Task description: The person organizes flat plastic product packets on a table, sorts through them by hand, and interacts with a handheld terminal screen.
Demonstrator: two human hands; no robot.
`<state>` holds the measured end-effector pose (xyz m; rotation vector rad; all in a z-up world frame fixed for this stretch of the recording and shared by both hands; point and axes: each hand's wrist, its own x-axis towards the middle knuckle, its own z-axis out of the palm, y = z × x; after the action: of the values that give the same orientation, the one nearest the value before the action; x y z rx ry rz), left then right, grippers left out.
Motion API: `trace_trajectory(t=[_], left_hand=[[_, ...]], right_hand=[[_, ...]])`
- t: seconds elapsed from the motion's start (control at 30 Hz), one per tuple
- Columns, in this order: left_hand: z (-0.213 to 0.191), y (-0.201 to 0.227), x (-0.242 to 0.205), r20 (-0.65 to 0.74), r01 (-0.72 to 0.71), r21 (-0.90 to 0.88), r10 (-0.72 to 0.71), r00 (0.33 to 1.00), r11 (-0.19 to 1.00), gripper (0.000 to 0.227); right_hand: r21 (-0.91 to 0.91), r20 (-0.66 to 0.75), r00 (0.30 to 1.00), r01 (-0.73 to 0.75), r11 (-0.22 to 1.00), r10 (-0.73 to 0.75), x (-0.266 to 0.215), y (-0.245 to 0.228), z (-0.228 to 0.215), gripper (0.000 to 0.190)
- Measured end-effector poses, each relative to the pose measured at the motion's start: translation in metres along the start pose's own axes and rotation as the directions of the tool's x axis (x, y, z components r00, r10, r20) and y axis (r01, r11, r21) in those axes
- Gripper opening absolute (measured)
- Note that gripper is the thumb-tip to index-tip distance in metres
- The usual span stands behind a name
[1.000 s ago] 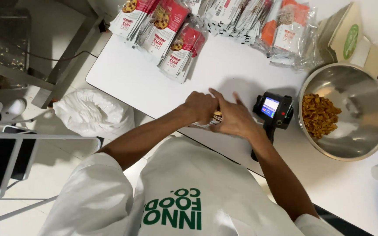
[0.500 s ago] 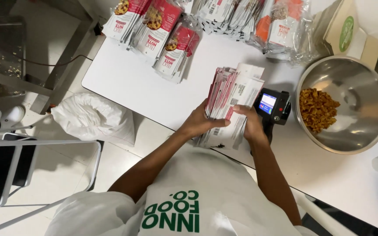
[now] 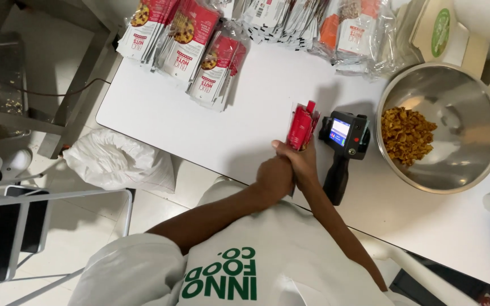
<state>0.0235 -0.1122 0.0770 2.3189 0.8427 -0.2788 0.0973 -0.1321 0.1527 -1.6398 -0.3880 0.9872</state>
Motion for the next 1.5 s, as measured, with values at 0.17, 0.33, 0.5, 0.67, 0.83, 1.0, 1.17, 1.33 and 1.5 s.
trace_trajectory(t=[0.17,0.33,0.5,0.67,0.83,1.0,1.17,1.33,1.5], left_hand=[[-0.082,0.035,-0.037,0.107,-0.123,-0.107,0.135,0.985,0.987,0.050],[-0.160,0.031,0.064,0.128,-0.166,0.183,0.144,0.981,0.969,0.056],[-0.204,0.062,0.254,-0.312,-0.410,0.176,0.446,0.839,0.895,0.035],[-0.192,0.113,0.382,-0.083,-0.447,0.477,0.545,0.834,0.757,0.087],[-0.184,0.102,0.431,-0.055,-0.372,0.582,0.491,0.870,0.724,0.091],[-0.201,0.046,0.378,-0.475,-0.499,0.404,0.642,0.602,0.767,0.029],[-0.169,0.007,0.235,-0.609,-0.552,-0.123,0.377,0.698,0.825,0.025],[-0.124,-0.022,0.141,-0.587,-0.443,-0.617,-0.007,0.809,0.650,0.022],[-0.108,-0.054,0.095,-0.322,-0.242,-0.946,-0.542,0.776,0.217,0.017]], right_hand=[[-0.069,-0.122,0.990,-0.078,0.995,0.069,0.038,0.029,-0.027,0.057],[-0.148,-0.263,0.947,-0.228,0.962,0.184,0.081,0.070,-0.059,0.061],[-0.186,-0.269,0.878,-0.450,0.874,0.395,0.061,-0.009,-0.046,0.055],[-0.114,-0.171,0.918,-0.380,0.918,0.358,0.071,-0.019,-0.054,0.055],[0.051,-0.064,0.922,-0.380,0.924,0.383,0.080,-0.025,-0.055,0.068],[0.146,-0.095,0.976,-0.181,0.973,0.195,0.089,-0.025,-0.062,0.060],[0.310,0.007,0.986,-0.158,0.938,0.164,0.094,-0.026,-0.055,0.057],[0.296,0.141,0.975,-0.207,0.932,0.172,0.067,-0.022,-0.022,0.052],[-0.208,0.199,0.979,-0.006,0.978,0.048,0.002,-0.095,0.031,0.125]])
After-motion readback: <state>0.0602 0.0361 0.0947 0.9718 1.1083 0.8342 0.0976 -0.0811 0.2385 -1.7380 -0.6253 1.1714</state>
